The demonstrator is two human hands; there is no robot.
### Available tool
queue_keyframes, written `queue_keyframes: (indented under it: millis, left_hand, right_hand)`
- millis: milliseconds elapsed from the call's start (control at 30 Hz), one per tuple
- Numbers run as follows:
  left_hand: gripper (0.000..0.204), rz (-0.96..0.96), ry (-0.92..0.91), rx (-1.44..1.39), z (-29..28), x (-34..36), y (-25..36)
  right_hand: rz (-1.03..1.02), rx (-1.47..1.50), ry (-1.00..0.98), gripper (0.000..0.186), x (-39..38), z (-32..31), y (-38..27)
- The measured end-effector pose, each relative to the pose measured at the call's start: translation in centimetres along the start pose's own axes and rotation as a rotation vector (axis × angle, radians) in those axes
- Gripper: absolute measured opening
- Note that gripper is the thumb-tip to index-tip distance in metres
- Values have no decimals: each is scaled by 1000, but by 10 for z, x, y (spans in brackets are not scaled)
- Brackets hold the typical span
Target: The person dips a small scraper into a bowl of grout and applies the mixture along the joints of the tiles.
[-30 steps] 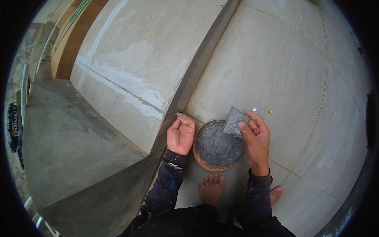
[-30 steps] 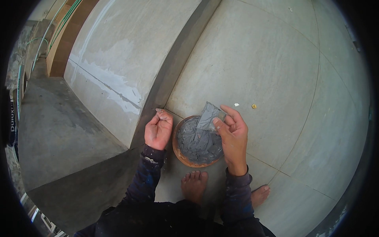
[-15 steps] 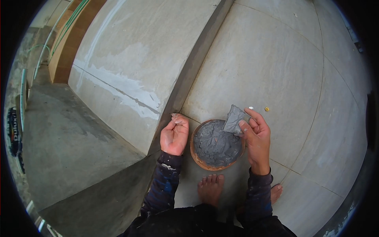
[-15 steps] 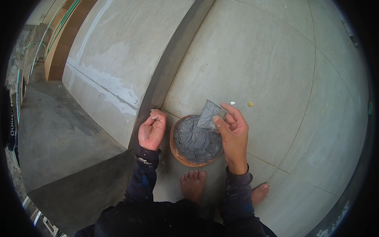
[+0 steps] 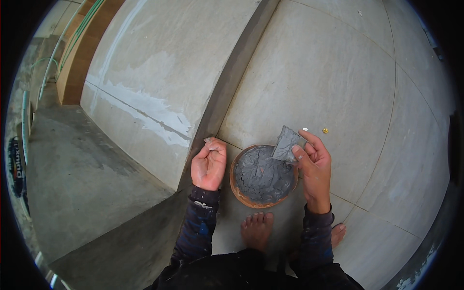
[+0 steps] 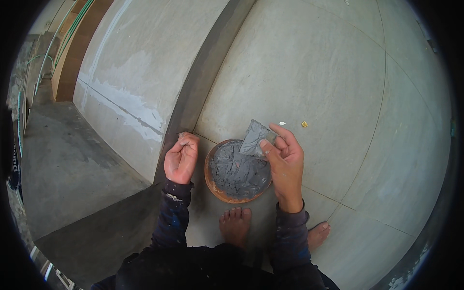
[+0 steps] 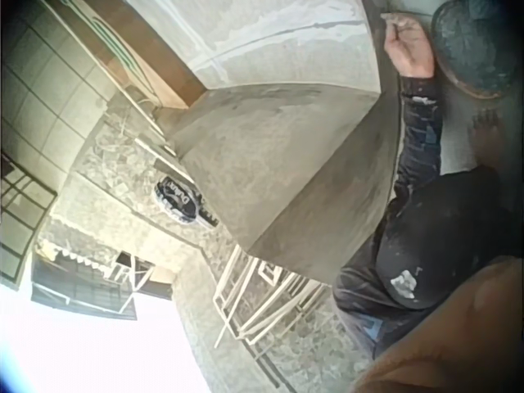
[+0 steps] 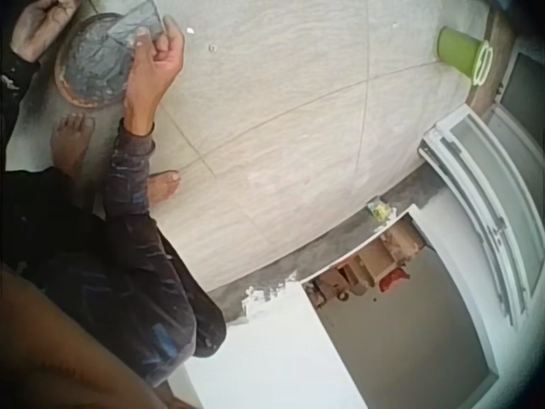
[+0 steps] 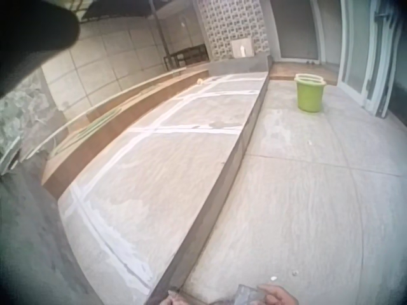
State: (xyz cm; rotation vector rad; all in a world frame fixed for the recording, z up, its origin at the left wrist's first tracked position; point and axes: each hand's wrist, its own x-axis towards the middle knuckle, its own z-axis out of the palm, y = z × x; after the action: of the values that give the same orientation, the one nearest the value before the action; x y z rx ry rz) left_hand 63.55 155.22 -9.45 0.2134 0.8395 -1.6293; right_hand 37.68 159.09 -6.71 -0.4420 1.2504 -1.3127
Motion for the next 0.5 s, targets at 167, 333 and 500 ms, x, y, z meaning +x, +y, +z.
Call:
queue_keyframes:
  millis: [167,333,500]
  left_hand:
    - [12,48,-10,113,-14,1,5]
    - [15,107,27,286,-38,3,16]
    - [15,118,-7,250,-35,7,17]
  right_hand:
    - [3,25,1,43,1,2,7]
    - [-1,7,-48,43,1,6,12]
    - [-6,10,-47,44,0,8,9]
